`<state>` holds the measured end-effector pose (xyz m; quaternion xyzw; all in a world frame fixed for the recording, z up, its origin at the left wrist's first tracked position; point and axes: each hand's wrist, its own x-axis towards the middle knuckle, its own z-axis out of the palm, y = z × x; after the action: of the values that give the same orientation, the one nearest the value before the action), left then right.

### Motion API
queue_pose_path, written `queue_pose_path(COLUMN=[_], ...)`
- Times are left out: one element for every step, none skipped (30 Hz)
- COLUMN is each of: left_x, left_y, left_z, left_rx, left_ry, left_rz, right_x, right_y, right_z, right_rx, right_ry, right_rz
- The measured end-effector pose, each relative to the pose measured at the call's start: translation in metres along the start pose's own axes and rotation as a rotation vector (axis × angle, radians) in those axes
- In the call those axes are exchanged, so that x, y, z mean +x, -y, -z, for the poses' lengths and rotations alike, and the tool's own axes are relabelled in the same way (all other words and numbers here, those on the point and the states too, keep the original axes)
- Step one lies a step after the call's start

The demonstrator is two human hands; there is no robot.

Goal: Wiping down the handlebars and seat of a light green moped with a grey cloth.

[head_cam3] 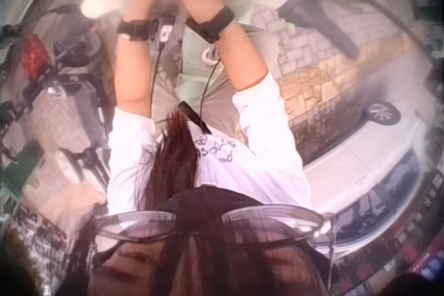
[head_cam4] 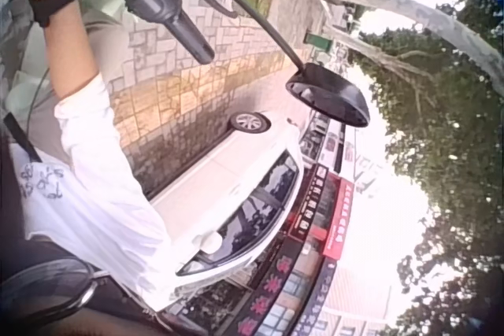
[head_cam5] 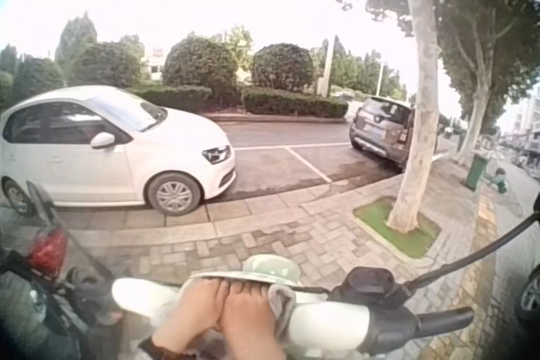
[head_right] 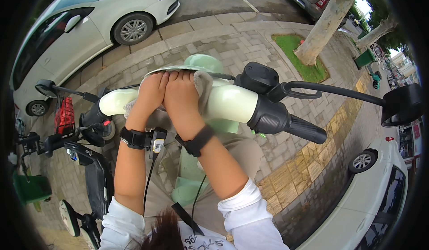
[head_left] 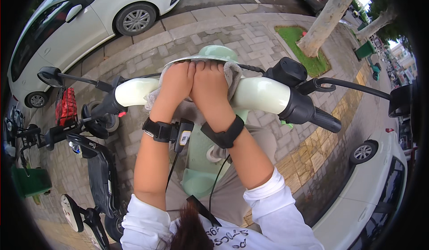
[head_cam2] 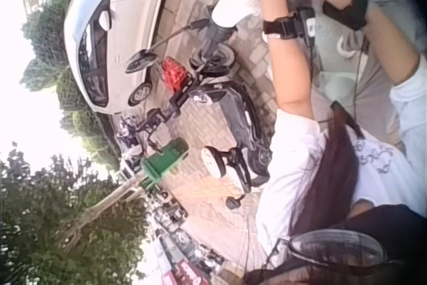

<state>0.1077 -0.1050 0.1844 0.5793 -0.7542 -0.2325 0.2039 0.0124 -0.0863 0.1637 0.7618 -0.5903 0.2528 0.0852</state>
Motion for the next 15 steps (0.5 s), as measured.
queue_pose_path(left_x=[0.002, 0.003, 0.002, -0.001, -0.005, -0.010, -0.016, -0.023, -0.033, -0.042, -0.051, -0.061, -0.071, -0.082, -0.094], left_y=[0.000, 0.003, 0.006, 0.010, 0.018, 0.020, 0.022, 0.021, 0.021, 0.025, 0.026, 0.026, 0.025, 0.022, 0.018], left_z=[-0.002, -0.001, -0.001, -0.007, -0.016, -0.024, -0.032, -0.041, -0.049, -0.056, -0.065, -0.068, -0.071, -0.074, -0.079], left_rx=[-0.001, -0.001, 0.000, 0.005, 0.010, 0.014, 0.018, 0.001, -0.016, -0.057, -0.059, -0.067, -0.076, -0.073, -0.066], left_ry=[0.002, -0.005, -0.013, -0.021, -0.153, -0.284, -0.290, -0.398, -0.505, -0.417, -0.417, -0.417, -0.417, -0.423, -0.392], left_rz=[-0.005, -0.007, -0.010, -0.016, -0.114, -0.214, -0.224, -0.301, -0.374, -0.311, -0.314, -0.310, -0.306, -0.309, -0.301], right_x=[0.002, 0.003, 0.002, -0.001, -0.005, -0.011, -0.021, -0.029, -0.037, -0.045, -0.056, -0.066, -0.077, -0.090, -0.101], right_y=[-0.001, 0.000, 0.001, 0.000, 0.001, 0.000, 0.000, -0.002, -0.001, 0.000, 0.001, 0.003, 0.006, 0.006, 0.005], right_z=[-0.004, -0.003, -0.001, -0.001, 0.000, -0.001, -0.001, -0.004, -0.003, -0.003, -0.003, -0.001, 0.001, 0.002, 0.001], right_rx=[0.003, 0.011, 0.011, 0.027, 0.043, 0.041, 0.040, 0.037, 0.037, 0.074, 0.107, 0.138, 0.141, 0.097, 0.053], right_ry=[0.034, 0.061, 0.051, 0.024, -0.003, -0.016, -0.118, -0.218, -0.225, -0.179, -0.129, -0.092, -0.096, -0.085, -0.072], right_rz=[-0.013, -0.020, -0.018, 0.008, 0.031, 0.030, 0.066, 0.103, 0.105, 0.097, 0.085, 0.073, 0.079, 0.085, 0.087])
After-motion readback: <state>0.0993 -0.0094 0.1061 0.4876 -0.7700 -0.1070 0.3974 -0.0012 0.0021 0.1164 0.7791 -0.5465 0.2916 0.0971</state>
